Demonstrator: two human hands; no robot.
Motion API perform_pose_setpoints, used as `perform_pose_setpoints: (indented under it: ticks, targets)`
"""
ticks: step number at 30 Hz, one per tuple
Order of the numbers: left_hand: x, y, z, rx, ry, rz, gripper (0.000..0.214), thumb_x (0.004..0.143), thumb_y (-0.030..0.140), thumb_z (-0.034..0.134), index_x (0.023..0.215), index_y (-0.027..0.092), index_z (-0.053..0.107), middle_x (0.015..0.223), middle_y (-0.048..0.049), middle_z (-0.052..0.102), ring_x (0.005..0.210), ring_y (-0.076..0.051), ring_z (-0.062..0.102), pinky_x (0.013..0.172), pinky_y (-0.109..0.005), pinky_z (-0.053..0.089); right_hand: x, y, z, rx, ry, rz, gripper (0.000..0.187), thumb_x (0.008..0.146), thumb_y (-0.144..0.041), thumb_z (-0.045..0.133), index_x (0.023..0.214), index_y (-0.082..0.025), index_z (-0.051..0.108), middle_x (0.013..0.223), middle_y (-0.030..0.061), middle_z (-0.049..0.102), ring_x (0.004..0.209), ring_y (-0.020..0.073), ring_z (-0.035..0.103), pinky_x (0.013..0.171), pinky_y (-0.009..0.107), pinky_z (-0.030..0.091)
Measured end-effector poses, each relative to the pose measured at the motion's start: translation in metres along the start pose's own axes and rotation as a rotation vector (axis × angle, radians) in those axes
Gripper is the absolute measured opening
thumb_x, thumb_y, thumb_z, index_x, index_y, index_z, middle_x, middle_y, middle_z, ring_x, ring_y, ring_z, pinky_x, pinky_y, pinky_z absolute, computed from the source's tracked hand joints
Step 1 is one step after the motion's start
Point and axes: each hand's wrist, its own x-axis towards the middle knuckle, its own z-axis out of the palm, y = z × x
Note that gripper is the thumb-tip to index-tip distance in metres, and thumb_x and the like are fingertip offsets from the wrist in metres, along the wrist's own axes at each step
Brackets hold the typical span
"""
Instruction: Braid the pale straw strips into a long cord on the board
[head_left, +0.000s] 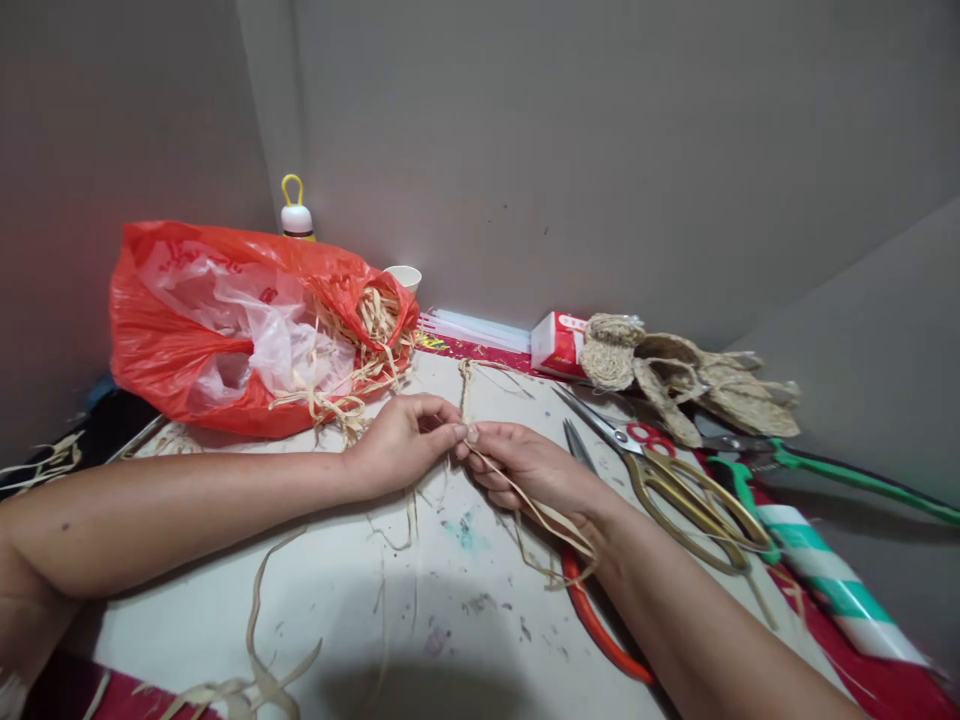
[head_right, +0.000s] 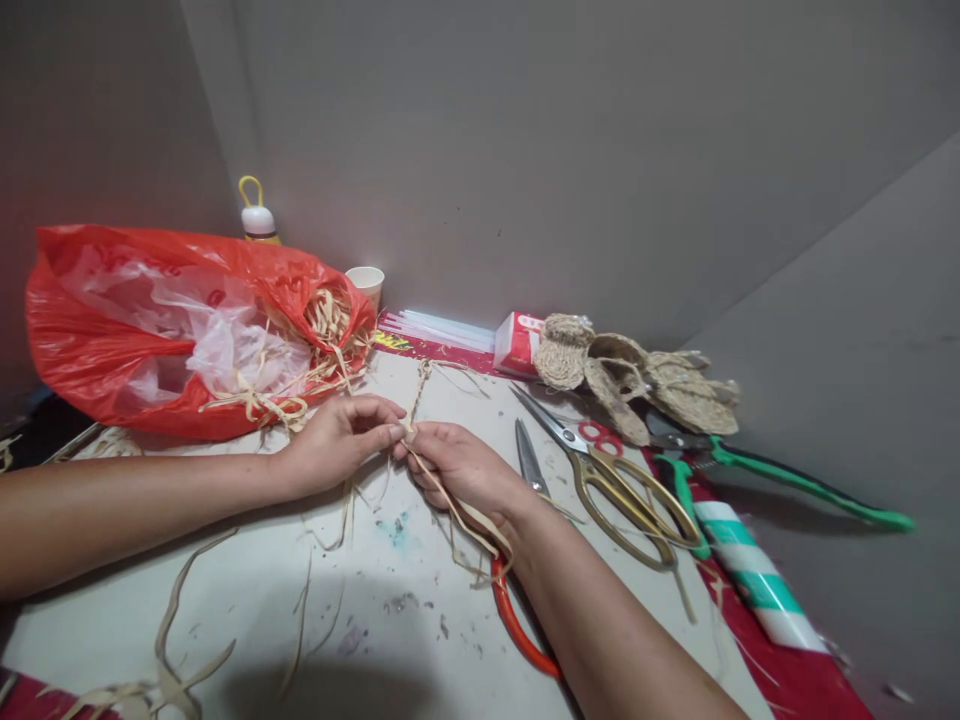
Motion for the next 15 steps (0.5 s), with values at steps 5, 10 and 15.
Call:
perform_pose_setpoints:
  ticks: [5,10,15]
  targets:
    - [0.007,-0.001,-0.004,-0.259,-0.043,-0.248,0.018,0.074,0.025,0.067,0.072,0.012,0.054,0.064,-0.0024,0.064,0.055,-0.008,0.055,0.058,-0.022,0.046,0.000,0.000,-0.002,-0.025,-0.014,-0.005,0.025,0.075,-0.037,0.069,0.073,-0.014,0.060,0.047,-0.0087,0.039,0.035,0.0021,0.022,0.034,0.016,0.015]
    - [0.010,0.000,-0.010,-0.208,-0.124,-0.251,0.013,0.077,0.022,0.061,0.072,0.012,0.055,0.062,0.0011,0.062,0.047,-0.004,0.051,0.049,-0.018,0.042,-0.001,0.000,-0.003,-0.024,-0.036,-0.014,0.023,0.076,-0.035,0.070,0.079,-0.013,0.064,0.046,-0.0097,0.034,0.036,0.0024,0.019,0.034,0.016,0.013]
    - [0.010,0.002,-0.011,-0.163,-0.104,-0.255,0.010,0.077,0.018,0.062,0.071,0.012,0.055,0.060,0.0025,0.061,0.045,-0.004,0.049,0.046,-0.017,0.041,-0.001,0.000,-0.005,-0.012,-0.049,-0.003,0.022,0.077,-0.033,0.070,0.082,-0.012,0.064,0.048,-0.0098,0.032,0.038,0.0026,0.017,0.035,0.017,0.013]
